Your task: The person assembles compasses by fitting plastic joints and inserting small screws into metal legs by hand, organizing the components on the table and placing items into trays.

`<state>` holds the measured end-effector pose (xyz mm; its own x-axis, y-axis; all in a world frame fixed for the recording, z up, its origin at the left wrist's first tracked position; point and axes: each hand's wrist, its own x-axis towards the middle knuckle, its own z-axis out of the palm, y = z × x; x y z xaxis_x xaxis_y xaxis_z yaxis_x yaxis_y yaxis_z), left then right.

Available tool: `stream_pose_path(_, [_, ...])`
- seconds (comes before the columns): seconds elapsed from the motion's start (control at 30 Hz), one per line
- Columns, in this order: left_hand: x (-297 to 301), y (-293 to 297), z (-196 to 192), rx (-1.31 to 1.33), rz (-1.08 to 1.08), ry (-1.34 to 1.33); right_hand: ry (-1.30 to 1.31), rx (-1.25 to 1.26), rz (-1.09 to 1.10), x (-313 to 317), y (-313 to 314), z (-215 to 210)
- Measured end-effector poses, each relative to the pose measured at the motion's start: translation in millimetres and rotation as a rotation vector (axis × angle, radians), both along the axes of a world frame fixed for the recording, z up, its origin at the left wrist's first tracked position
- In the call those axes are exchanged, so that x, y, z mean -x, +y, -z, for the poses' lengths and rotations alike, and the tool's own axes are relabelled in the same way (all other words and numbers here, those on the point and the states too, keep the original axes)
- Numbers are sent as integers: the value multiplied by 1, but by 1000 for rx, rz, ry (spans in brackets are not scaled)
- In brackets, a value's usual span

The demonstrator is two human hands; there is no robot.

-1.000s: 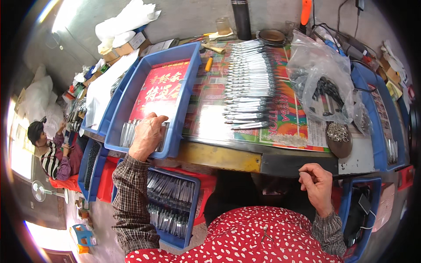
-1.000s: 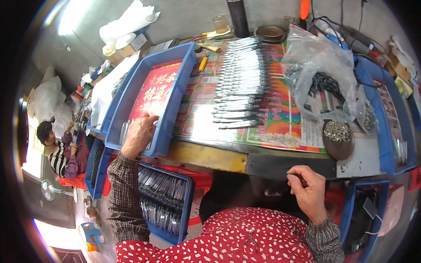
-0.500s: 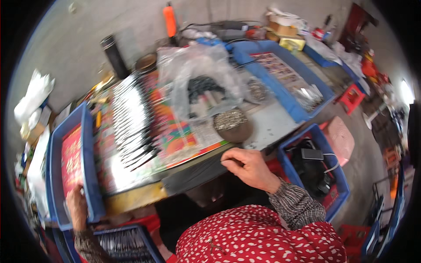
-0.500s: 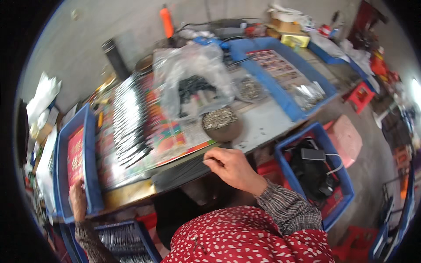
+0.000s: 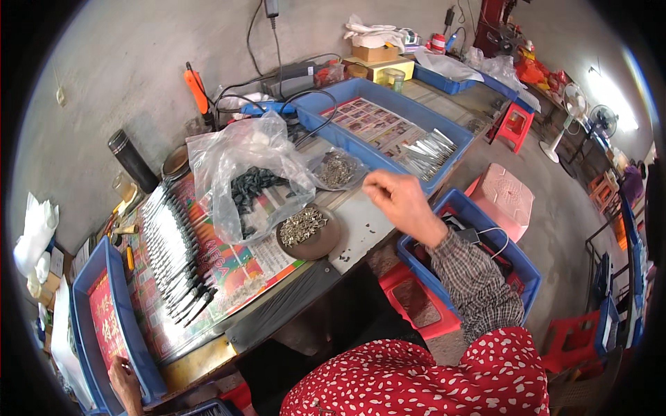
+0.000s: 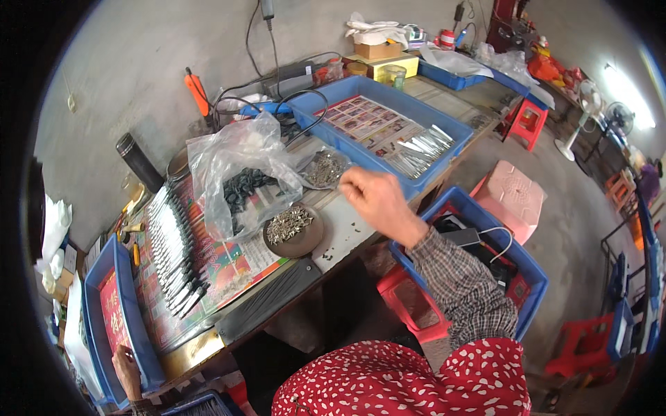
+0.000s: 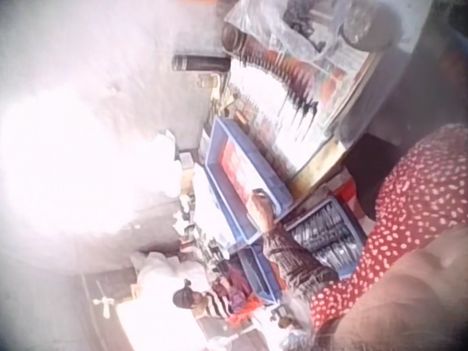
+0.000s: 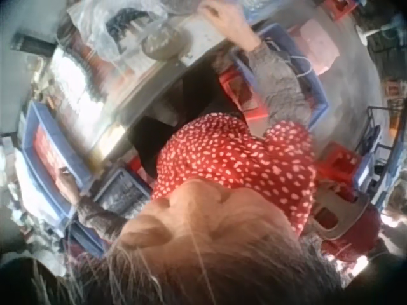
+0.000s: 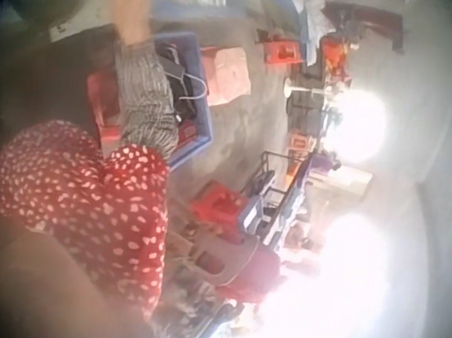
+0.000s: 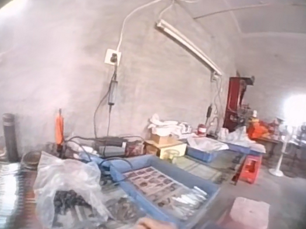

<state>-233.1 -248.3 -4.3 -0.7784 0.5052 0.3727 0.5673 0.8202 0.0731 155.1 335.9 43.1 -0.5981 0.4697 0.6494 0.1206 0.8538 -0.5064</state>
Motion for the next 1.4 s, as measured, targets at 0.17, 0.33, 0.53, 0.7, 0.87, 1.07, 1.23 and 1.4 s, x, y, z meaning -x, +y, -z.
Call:
stream_pose_path(0.17, [14,-18,10,29,35,106,-10,-119,224,-20,69,-9])
stream_pose_path(0.33, [25,-29,20,5,31,140,-341,-240,445,-35,132,-1])
stream_pose_path(0.53, [21,-24,12,-32,-20,13,-594,-206,453,-44,192,23])
stream_pose_path(0.7, [-58,46,-48,-67,7,-96,-741,-176,432,-31,194,14])
stream_pose_path(0.87, [-67,55,-49,-113,25,27,-829,-115,393,-32,209,16])
stream_pose_path(1.07, [-76,63,-53,-148,-2,-24,-896,-160,363,-34,214,17])
stream_pose_path(1.23, [-69,54,-49,-116,9,17,-905,-209,392,-37,210,12])
stream_pose_path(1.4, [-79,63,-56,-19,-50,73,-886,-221,417,-44,211,16])
